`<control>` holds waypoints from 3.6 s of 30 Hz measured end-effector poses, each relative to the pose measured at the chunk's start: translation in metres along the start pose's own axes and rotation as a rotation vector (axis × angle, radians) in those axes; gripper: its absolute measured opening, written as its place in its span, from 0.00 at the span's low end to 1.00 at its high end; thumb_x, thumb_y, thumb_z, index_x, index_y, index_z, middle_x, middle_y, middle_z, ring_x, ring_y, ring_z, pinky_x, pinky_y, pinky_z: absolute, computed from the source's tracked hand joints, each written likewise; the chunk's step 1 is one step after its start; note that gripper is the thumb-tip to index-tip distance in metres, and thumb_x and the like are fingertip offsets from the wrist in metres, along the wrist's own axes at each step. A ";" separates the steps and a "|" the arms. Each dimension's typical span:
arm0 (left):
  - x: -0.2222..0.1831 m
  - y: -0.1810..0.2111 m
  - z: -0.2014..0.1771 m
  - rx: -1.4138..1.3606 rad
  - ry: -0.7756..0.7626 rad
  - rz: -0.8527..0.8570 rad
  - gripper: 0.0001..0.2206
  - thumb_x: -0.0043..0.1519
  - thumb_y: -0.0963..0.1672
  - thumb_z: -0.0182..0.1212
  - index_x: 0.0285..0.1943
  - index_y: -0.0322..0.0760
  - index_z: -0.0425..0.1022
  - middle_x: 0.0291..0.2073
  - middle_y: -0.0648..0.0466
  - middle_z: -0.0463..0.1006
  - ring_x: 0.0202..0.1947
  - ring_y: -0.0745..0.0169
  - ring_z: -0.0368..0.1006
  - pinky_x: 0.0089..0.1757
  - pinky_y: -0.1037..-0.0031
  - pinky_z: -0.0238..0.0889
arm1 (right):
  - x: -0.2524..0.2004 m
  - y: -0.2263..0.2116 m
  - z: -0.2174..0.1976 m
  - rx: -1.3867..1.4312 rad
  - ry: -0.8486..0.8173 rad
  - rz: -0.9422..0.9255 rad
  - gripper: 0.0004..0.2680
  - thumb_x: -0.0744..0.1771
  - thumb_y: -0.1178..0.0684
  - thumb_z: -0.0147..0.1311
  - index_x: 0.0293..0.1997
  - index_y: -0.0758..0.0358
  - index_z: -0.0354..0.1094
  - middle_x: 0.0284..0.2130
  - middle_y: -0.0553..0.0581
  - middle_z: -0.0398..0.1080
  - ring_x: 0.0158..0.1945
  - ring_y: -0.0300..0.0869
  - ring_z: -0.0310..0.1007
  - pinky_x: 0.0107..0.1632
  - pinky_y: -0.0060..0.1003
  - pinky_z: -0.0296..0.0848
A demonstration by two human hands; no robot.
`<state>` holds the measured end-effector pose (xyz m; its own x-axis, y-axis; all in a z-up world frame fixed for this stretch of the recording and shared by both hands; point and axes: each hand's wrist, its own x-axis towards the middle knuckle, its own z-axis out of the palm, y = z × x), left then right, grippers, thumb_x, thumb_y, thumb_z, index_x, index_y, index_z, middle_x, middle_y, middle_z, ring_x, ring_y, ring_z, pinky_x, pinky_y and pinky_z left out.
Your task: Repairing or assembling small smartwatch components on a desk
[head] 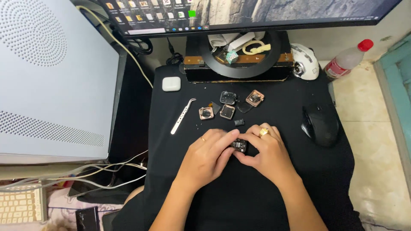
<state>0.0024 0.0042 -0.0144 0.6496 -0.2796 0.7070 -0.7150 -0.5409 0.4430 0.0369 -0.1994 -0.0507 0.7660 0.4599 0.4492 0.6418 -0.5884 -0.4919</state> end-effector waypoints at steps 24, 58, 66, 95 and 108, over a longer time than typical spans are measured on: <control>-0.004 -0.006 0.004 -0.044 -0.031 -0.034 0.18 0.64 0.40 0.60 0.64 0.33 0.74 0.35 0.50 0.80 0.39 0.47 0.80 0.37 0.63 0.74 | 0.001 0.002 -0.002 0.017 -0.002 -0.004 0.14 0.56 0.48 0.70 0.41 0.53 0.76 0.32 0.51 0.70 0.39 0.49 0.69 0.44 0.44 0.67; 0.003 0.009 -0.013 -0.052 -0.130 -0.096 0.16 0.70 0.38 0.57 0.67 0.34 0.65 0.39 0.49 0.74 0.38 0.52 0.72 0.42 0.67 0.69 | 0.001 -0.003 -0.002 -0.085 -0.042 0.008 0.12 0.61 0.44 0.68 0.43 0.52 0.75 0.34 0.46 0.68 0.38 0.45 0.65 0.43 0.42 0.63; 0.001 0.009 -0.009 0.011 -0.096 -0.070 0.17 0.70 0.39 0.60 0.68 0.36 0.65 0.36 0.52 0.72 0.35 0.54 0.69 0.39 0.68 0.67 | 0.001 -0.003 -0.003 -0.085 -0.037 0.007 0.11 0.61 0.46 0.68 0.42 0.53 0.75 0.34 0.45 0.69 0.38 0.44 0.65 0.43 0.41 0.64; 0.006 0.007 -0.006 -0.119 -0.022 -0.126 0.17 0.67 0.39 0.57 0.66 0.30 0.70 0.40 0.47 0.80 0.42 0.43 0.80 0.42 0.59 0.75 | -0.002 0.004 0.003 -0.004 0.007 -0.040 0.13 0.58 0.47 0.70 0.43 0.55 0.77 0.32 0.50 0.70 0.40 0.48 0.68 0.45 0.42 0.66; -0.006 -0.004 0.001 -0.027 -0.015 -0.054 0.21 0.67 0.42 0.61 0.69 0.33 0.67 0.40 0.46 0.78 0.44 0.44 0.78 0.44 0.58 0.75 | -0.003 0.003 0.003 0.019 0.014 -0.054 0.13 0.59 0.50 0.70 0.44 0.57 0.77 0.31 0.50 0.69 0.38 0.47 0.68 0.45 0.42 0.65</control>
<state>0.0020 0.0076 -0.0209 0.6914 -0.2624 0.6731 -0.6851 -0.5339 0.4956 0.0373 -0.2008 -0.0557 0.7294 0.4812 0.4863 0.6832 -0.5500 -0.4803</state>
